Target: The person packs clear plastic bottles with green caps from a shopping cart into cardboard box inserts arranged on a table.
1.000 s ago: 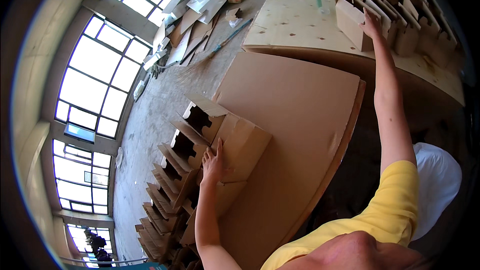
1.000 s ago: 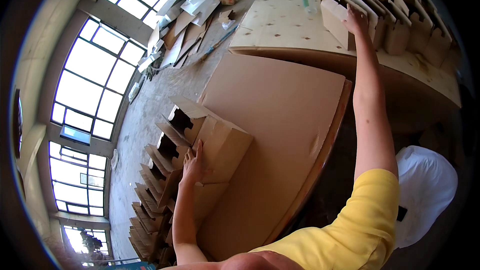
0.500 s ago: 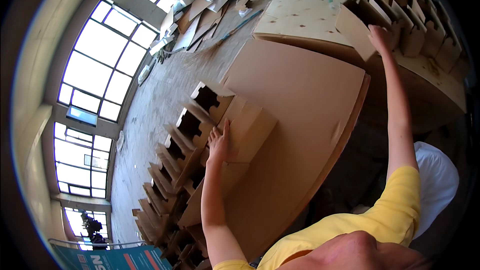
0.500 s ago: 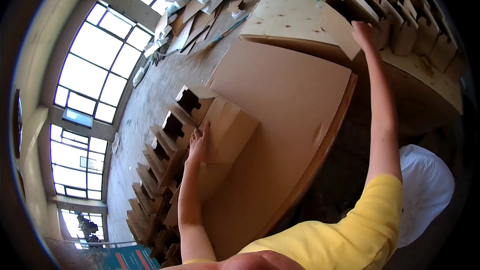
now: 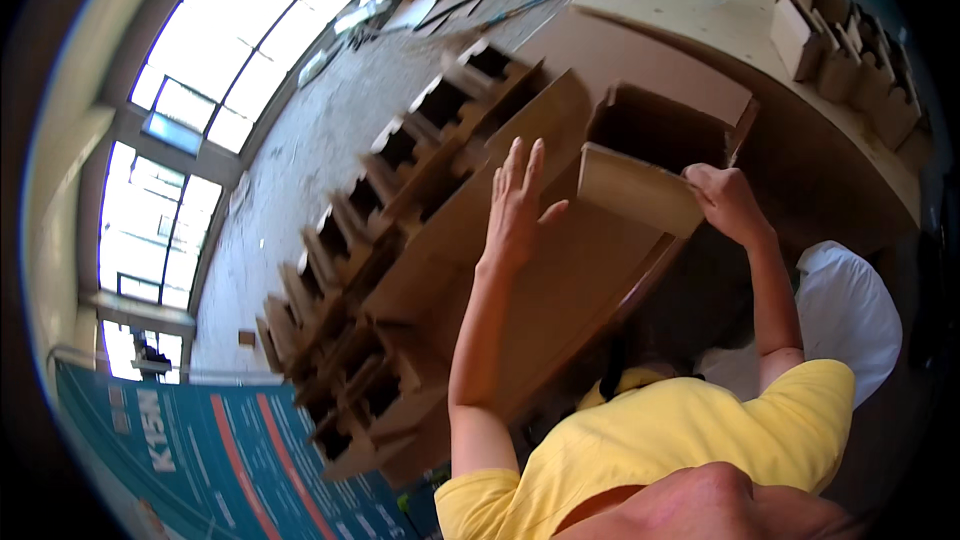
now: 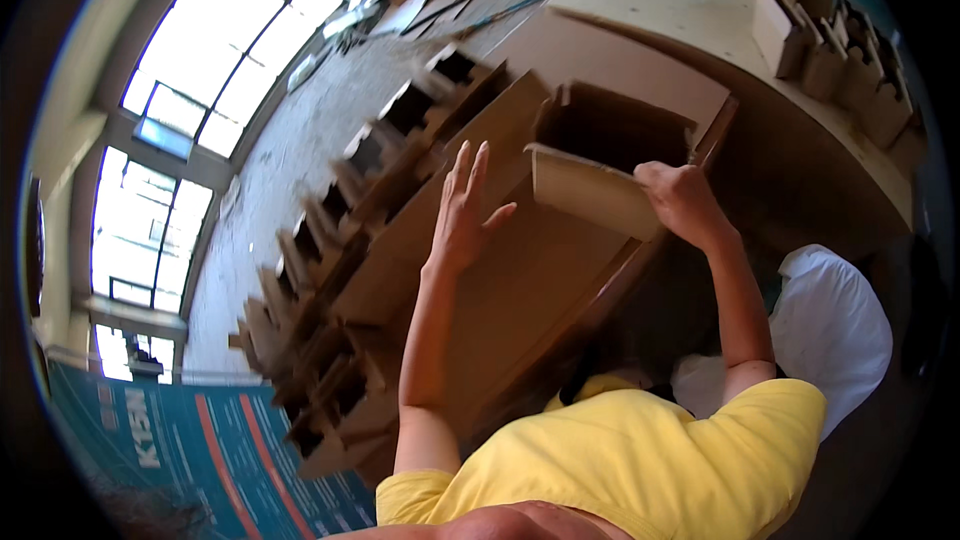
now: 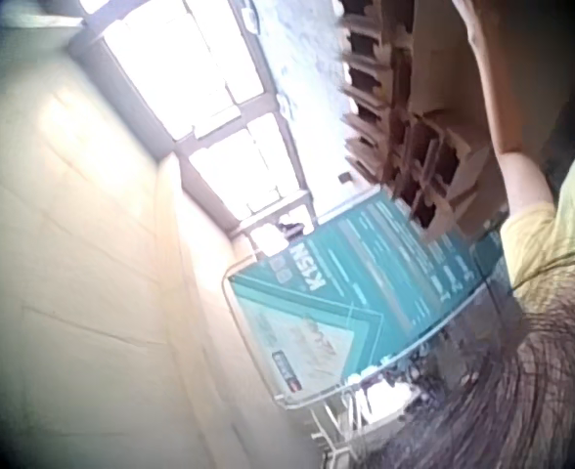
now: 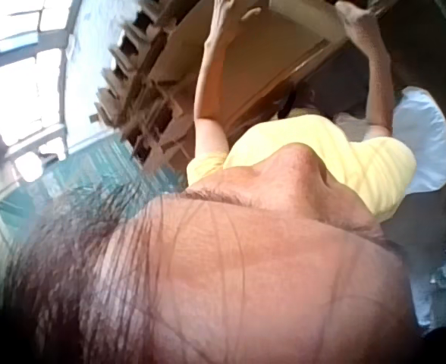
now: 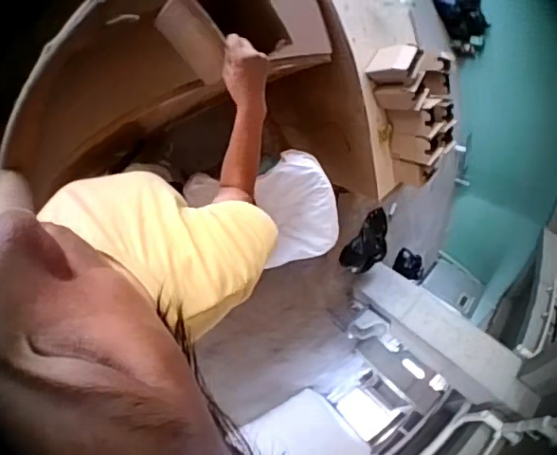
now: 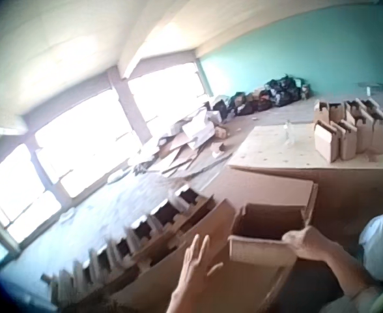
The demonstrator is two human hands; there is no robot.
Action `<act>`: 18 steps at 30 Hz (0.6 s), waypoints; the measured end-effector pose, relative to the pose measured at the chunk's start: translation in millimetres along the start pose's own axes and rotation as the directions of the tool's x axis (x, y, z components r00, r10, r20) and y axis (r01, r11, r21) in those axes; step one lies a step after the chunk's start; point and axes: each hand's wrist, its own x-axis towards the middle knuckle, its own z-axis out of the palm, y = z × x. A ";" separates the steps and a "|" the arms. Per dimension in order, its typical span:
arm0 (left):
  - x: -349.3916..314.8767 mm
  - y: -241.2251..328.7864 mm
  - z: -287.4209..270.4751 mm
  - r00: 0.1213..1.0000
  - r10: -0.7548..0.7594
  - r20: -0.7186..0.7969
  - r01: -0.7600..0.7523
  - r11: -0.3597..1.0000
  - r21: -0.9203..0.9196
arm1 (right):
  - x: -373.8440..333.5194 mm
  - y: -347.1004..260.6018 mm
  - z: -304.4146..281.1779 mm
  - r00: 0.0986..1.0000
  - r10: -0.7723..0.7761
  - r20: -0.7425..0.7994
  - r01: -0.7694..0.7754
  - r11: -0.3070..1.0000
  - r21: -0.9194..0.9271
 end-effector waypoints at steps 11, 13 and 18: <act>-301.7 -3.9 -73.8 0.926 -0.132 -0.353 0.190 0.973 0.134 | -39.1 -211.3 150.3 0.691 -0.640 0.335 0.619 0.764 0.183; -331.6 -5.3 -74.8 0.888 -0.176 -0.424 0.253 0.958 0.132 | -42.6 -229.8 172.2 0.667 -0.685 0.294 0.652 0.727 0.215; -378.7 2.4 -61.7 0.814 -0.278 -0.509 0.396 0.908 0.137 | -46.9 -241.2 214.8 0.576 -0.770 0.275 0.711 0.637 0.298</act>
